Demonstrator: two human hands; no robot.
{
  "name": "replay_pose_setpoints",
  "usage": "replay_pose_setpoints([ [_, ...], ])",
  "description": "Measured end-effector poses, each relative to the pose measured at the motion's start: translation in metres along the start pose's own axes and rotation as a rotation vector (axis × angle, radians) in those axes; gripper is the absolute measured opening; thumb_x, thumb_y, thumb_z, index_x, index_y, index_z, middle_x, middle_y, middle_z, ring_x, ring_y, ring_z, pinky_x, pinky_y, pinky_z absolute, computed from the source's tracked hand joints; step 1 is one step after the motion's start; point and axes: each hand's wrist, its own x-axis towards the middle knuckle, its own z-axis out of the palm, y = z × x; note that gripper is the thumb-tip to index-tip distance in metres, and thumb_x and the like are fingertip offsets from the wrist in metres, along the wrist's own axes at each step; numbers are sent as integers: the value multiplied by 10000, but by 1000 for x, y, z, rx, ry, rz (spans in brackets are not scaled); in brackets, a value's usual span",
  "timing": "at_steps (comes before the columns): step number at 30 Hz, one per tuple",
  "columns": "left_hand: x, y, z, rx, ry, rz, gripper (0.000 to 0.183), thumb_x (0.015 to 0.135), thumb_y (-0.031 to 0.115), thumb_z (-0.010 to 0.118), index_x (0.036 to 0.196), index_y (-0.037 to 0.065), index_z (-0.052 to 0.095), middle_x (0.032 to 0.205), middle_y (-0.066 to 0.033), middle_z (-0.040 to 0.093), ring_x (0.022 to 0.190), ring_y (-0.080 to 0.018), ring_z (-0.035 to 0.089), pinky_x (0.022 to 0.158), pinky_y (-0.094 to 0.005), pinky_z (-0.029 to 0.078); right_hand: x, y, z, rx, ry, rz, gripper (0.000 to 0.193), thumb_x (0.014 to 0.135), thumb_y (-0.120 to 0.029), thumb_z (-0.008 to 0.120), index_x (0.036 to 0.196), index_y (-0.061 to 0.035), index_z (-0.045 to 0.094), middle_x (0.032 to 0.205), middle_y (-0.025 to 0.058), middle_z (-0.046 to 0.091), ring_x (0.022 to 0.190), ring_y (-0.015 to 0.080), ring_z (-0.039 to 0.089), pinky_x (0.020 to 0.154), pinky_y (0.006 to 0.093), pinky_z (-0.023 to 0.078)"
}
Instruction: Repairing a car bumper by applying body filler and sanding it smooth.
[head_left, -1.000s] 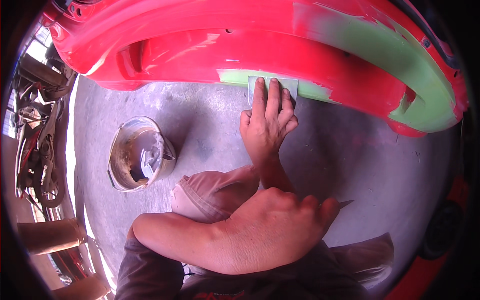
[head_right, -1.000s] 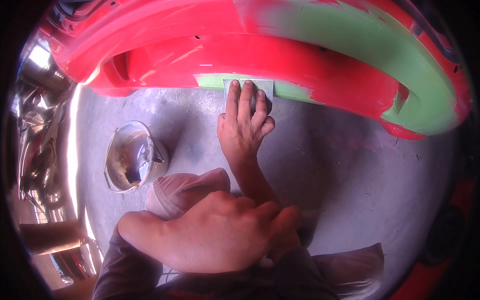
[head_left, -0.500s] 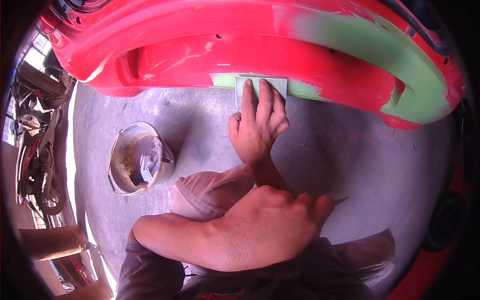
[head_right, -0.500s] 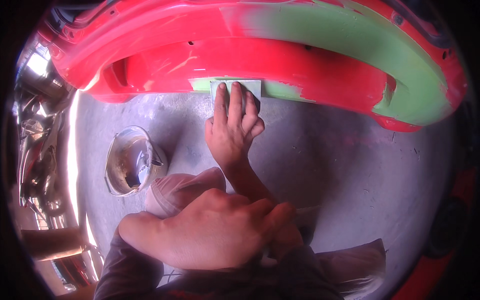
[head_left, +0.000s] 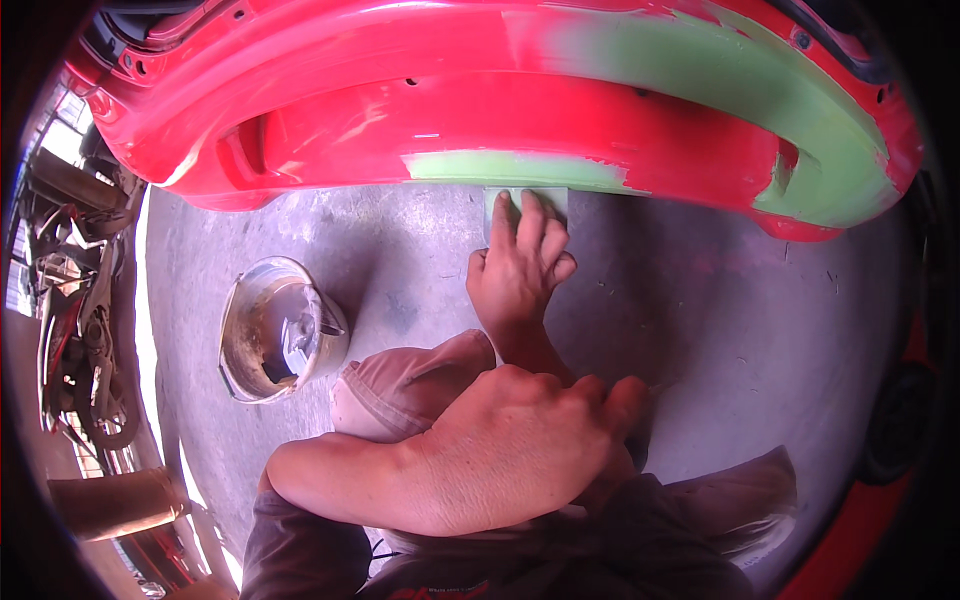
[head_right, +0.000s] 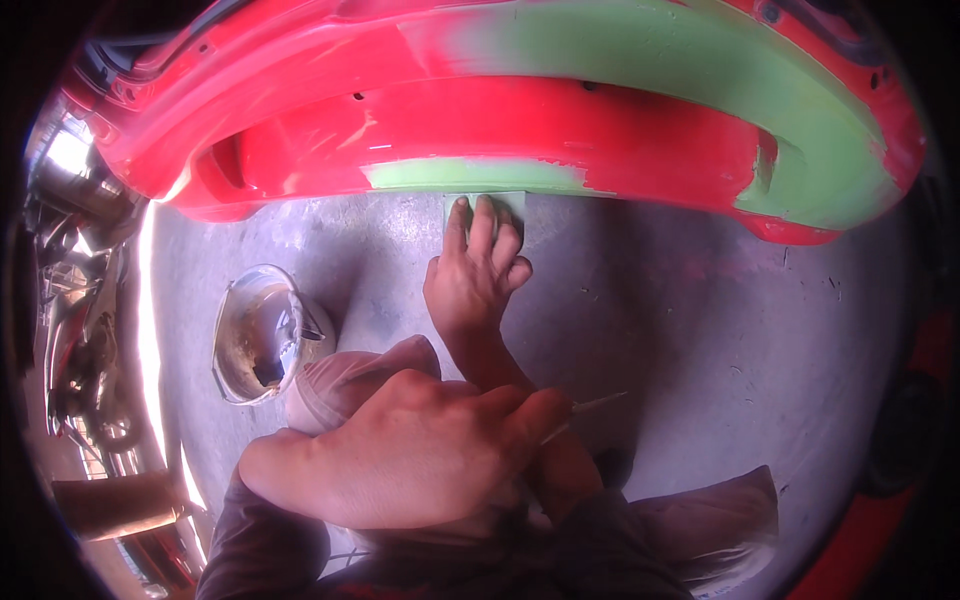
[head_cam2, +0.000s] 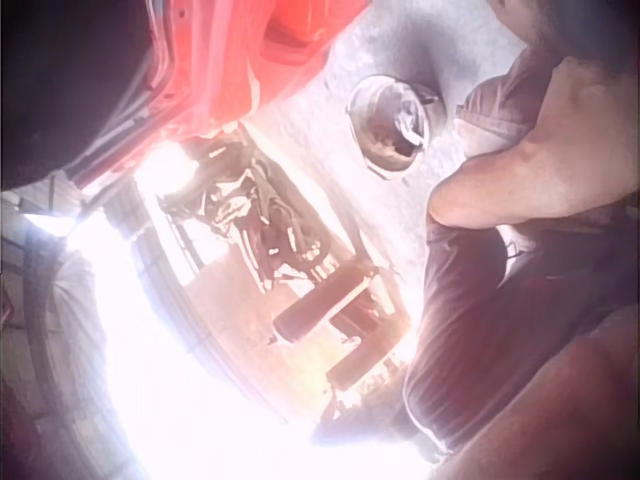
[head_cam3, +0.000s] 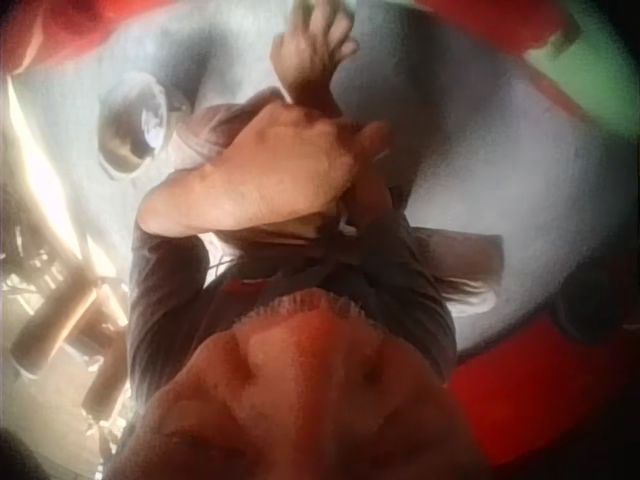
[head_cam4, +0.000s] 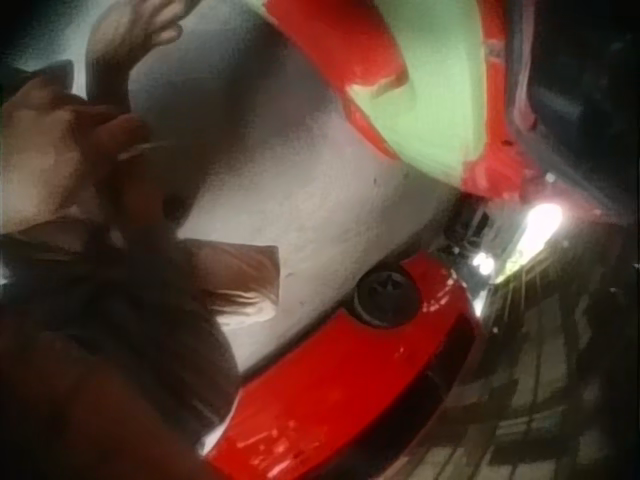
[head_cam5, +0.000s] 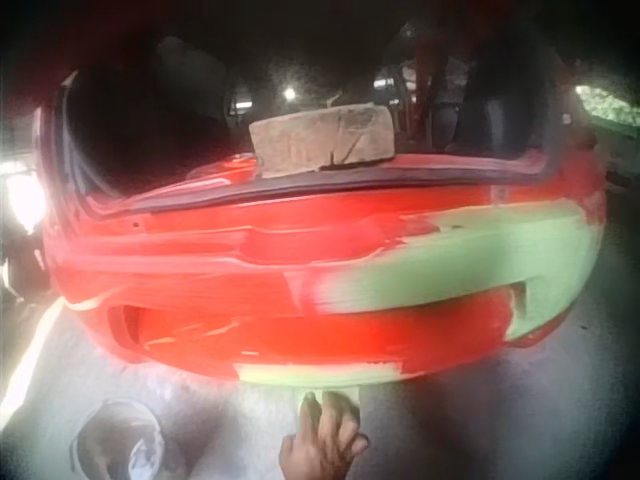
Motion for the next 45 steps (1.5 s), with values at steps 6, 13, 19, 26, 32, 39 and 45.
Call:
replay_pose_setpoints([
  [6,2,4,1,-55,-31,-25,448,840,387,762,1159,97,640,801,-31,687,715,-204,750,605,-354,571,24,13,-1,27,222,-68,736,737,-166,770,1454,-139,608,1552,105,480,1390,337,436,951,510,332],
  [13,5,-4,5,-6,1,8,449,827,363,759,1174,96,658,778,-23,687,683,-207,741,590,-328,539,15,36,28,-118,253,-122,655,778,-161,757,1424,-142,648,1516,72,543,1362,326,465,952,502,346],
  [19,5,-1,3,0,10,-2,476,800,326,750,1207,96,660,768,-6,684,632,-203,722,583,-333,518,0,38,27,-56,232,-117,626,778,-149,729,1401,-138,670,1513,75,545,1359,327,470,940,502,339],
  [26,6,4,4,70,36,51,411,826,273,726,1199,108,673,766,1,678,626,-182,719,534,-313,505,27,10,-2,36,211,-91,635,779,-150,710,1409,-125,641,1498,88,543,1385,326,445,937,504,319],
  [32,10,2,7,61,41,39,359,852,211,702,1193,103,672,766,-4,678,623,-190,717,559,-327,512,15,16,5,-42,105,-54,598,815,-141,698,1408,-103,633,1508,79,528,1384,318,430,936,520,324],
  [39,9,4,3,78,29,27,355,862,189,690,1204,97,676,776,-9,689,622,-192,718,572,-333,523,1,26,-16,103,66,45,678,757,-140,726,1425,-107,621,1526,100,503,1390,329,424,934,528,322],
  [45,13,6,1,85,-16,55,383,896,170,671,1267,74,693,765,-10,690,621,-179,720,528,-290,535,31,43,-14,-3,240,-25,723,733,-135,746,1443,-125,613,1515,107,523,1383,341,450,941,524,324],
])
